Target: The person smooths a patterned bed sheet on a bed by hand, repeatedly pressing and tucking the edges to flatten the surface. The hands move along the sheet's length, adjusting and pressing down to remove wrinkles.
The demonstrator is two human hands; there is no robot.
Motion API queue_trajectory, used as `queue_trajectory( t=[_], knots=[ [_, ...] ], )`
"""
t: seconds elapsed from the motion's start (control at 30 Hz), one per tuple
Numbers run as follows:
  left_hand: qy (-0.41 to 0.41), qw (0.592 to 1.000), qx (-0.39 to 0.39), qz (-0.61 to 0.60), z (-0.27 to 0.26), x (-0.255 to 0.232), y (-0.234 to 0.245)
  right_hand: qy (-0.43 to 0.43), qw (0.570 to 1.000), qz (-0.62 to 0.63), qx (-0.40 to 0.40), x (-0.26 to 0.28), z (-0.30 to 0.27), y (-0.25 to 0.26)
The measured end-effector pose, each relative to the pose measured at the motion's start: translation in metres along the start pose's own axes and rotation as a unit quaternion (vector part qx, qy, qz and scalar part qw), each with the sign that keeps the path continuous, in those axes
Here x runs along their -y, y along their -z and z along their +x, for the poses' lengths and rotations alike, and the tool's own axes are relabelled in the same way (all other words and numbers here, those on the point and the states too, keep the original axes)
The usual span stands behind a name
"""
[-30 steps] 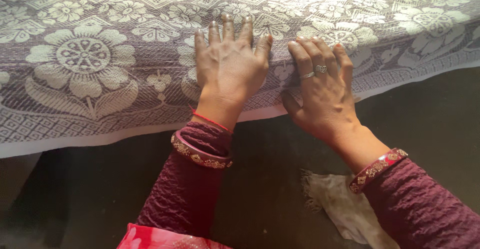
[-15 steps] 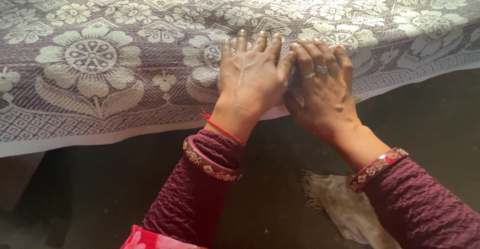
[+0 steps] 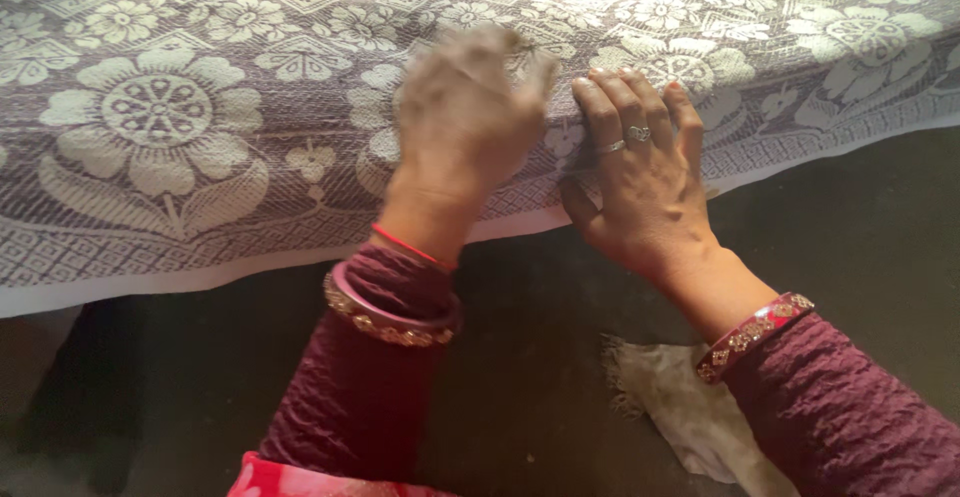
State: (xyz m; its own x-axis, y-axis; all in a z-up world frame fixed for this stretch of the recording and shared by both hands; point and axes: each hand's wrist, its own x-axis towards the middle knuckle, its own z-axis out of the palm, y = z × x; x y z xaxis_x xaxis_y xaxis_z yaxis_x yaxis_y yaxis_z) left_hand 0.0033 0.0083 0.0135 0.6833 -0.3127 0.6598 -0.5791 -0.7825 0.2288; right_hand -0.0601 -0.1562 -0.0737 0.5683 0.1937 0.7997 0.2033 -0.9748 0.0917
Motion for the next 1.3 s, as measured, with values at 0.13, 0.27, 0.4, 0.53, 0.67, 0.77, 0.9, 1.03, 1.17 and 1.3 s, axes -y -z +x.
queue_trajectory(
  t=[0.13, 0.27, 0.4, 0.53, 0.67, 0.77, 0.9, 1.03, 1.17, 1.3],
  knots=[
    [0.059, 0.99, -0.044, 0.116, 0.015, 0.03, 0.013, 0.001, 1.0, 0.007, -0.005, 0.001, 0.0, 0.0],
    [0.139, 0.971, 0.03, 0.194, 0.017, 0.043, 0.016, 0.006, 1.0, 0.012, -0.011, 0.0, -0.001, -0.001],
    [0.173, 0.956, 0.148, 0.184, 0.018, 0.031, 0.016, 0.005, 1.0, 0.018, -0.011, 0.0, 0.0, -0.002],
    [0.154, 0.958, 0.16, 0.184, 0.015, 0.019, 0.014, 0.007, 1.0, 0.015, -0.013, -0.001, -0.001, -0.002],
    [0.118, 0.964, 0.149, 0.187, 0.012, 0.013, 0.008, 0.006, 1.0, 0.007, -0.008, -0.001, 0.001, -0.003],
    [0.095, 0.967, 0.143, 0.188, 0.01, 0.007, 0.003, 0.006, 1.0, 0.008, -0.005, 0.0, 0.0, 0.0],
    [0.055, 0.975, 0.136, 0.169, 0.004, -0.003, -0.007, 0.003, 1.0, 0.008, -0.003, 0.0, 0.0, 0.001],
    [-0.01, 0.983, 0.106, 0.147, -0.004, -0.013, -0.023, 0.001, 1.0, -0.002, 0.0, -0.002, -0.001, -0.001],
    [-0.055, 0.994, 0.06, 0.072, -0.014, -0.017, -0.028, 0.001, 1.0, -0.009, 0.014, -0.004, -0.001, -0.002],
    [-0.063, 0.994, 0.092, 0.014, -0.011, -0.016, -0.014, 0.001, 0.999, -0.01, 0.031, -0.005, 0.001, 0.0]
  ],
)
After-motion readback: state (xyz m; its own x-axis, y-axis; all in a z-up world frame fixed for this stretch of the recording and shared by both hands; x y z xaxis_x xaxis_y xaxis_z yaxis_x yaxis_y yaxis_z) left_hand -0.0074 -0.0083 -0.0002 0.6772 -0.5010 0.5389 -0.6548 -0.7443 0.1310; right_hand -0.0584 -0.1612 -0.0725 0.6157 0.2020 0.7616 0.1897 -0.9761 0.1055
